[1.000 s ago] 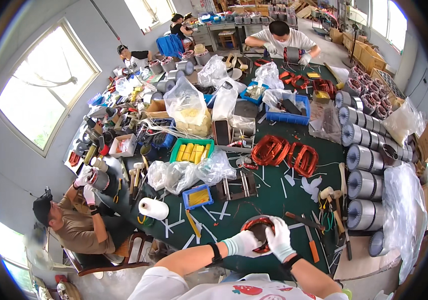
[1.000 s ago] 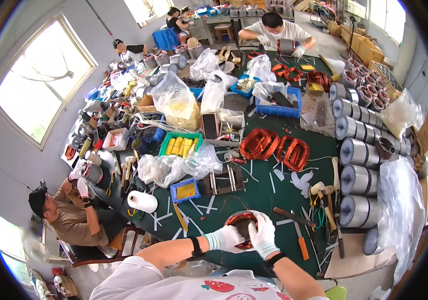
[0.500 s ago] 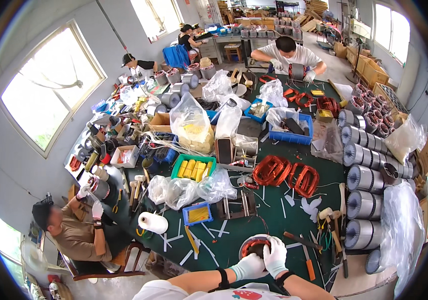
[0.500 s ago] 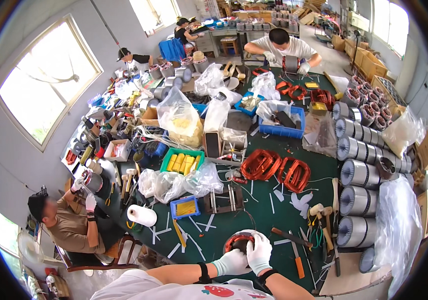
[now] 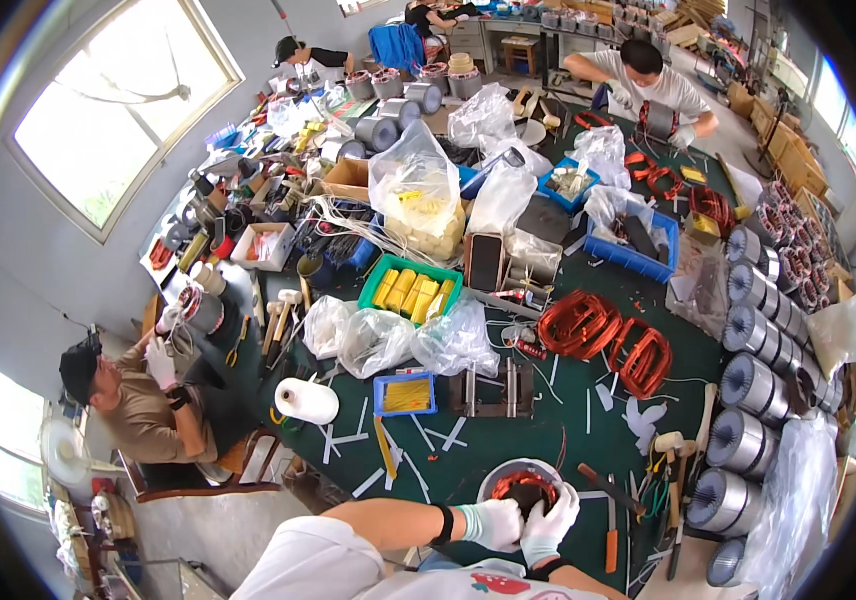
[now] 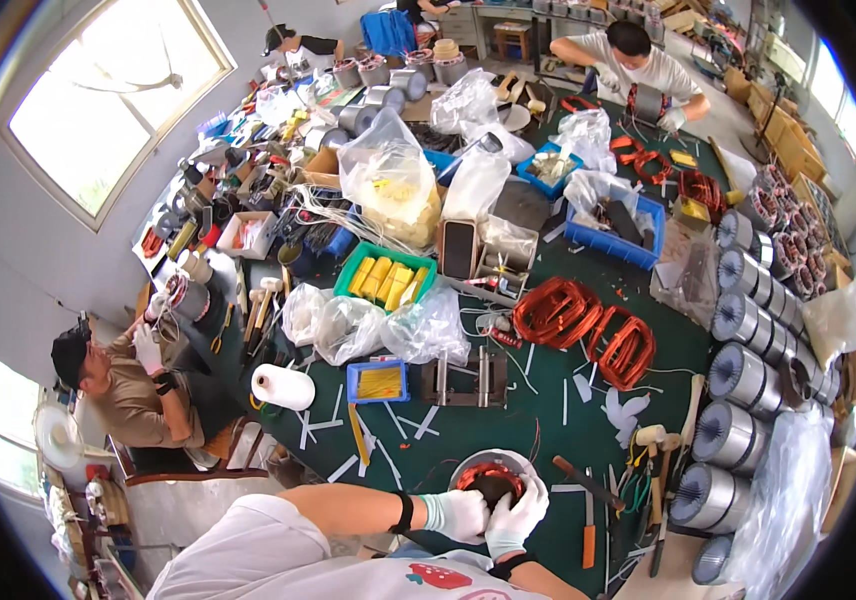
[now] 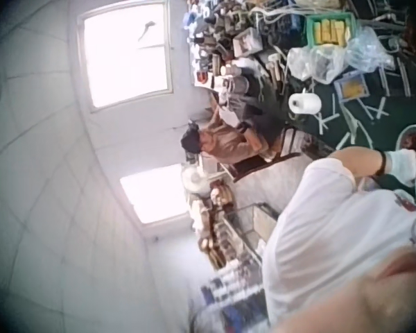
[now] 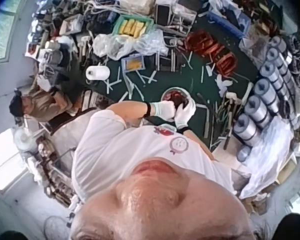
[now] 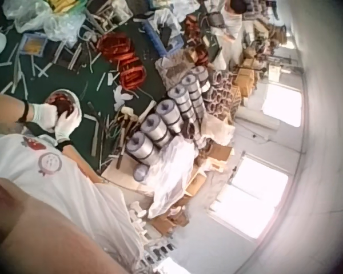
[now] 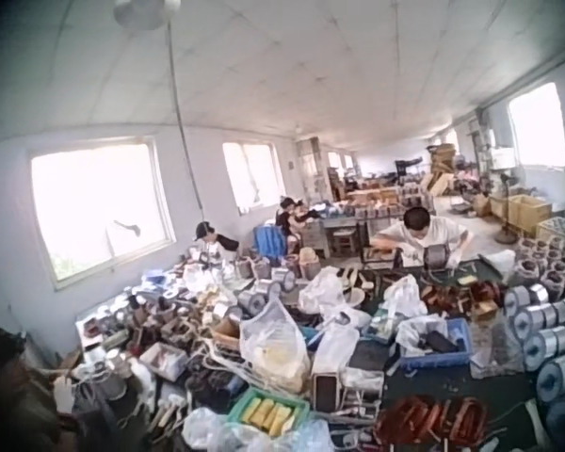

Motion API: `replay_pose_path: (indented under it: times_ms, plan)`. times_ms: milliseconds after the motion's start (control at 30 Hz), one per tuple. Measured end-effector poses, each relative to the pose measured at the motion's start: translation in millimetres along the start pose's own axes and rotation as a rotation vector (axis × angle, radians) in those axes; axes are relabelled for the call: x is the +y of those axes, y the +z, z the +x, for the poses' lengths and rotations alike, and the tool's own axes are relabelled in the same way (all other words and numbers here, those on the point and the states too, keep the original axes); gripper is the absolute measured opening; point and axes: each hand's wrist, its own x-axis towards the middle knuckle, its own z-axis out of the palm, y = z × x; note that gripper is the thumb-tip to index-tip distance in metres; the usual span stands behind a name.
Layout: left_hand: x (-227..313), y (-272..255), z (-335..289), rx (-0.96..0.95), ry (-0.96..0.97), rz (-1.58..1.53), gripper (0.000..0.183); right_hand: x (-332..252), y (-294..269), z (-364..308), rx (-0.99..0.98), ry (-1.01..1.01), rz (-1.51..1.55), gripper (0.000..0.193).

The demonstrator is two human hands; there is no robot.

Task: Manually assembling and tapping motor wire coils and components using a wooden mallet.

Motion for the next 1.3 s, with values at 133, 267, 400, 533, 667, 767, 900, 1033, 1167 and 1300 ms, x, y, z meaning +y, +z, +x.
replay_pose_path:
  times_ms: [133, 267, 400, 533, 667, 767, 900, 1033, 1167, 1300]
  plan:
    - [3, -3, -1, -0.008, 0.034, 0.036, 0.039, 8, 6, -7, 0.023, 0.024, 0.003, 0.042]
    - [18, -16, -1, -0.070, -0.088, 0.023, 0.039, 16, 0, -3, -0.037, -0.031, 0.015, 0.046]
    - [20, -36, 0, 0.113, -0.050, 0.037, 0.031, 26, -15, 9, 0.038, -0.251, 0.048, 0.052]
    - [27, -41, -5, 0.729, -0.382, 0.063, 0.042, -7, -22, 28, -0.010, -0.397, -0.014, 0.044]
    - [19, -8, 18, 0.778, -0.751, -0.068, 0.041, -8, -12, 29, -0.141, -0.448, -0.055, 0.030]
    - [12, 1, 18, 0.748, -0.741, -0.105, 0.032, -6, -12, 29, -0.175, -0.432, -0.039, 0.027]
    - [7, -2, 21, 0.710, -0.721, -0.104, 0.034, 0, -5, 28, -0.131, -0.393, -0.071, 0.025]
    - [10, -19, 18, 0.739, -0.699, -0.201, 0.034, -9, -8, 25, -0.123, -0.363, -0.053, 0.027]
    - [3, -26, 24, 0.726, -0.612, -0.111, 0.038, -8, -7, 26, -0.066, -0.393, -0.050, 0.032]
    - [0, -23, 28, 0.668, -0.606, -0.153, 0.039, -6, -9, 26, -0.048, -0.370, -0.002, 0.033]
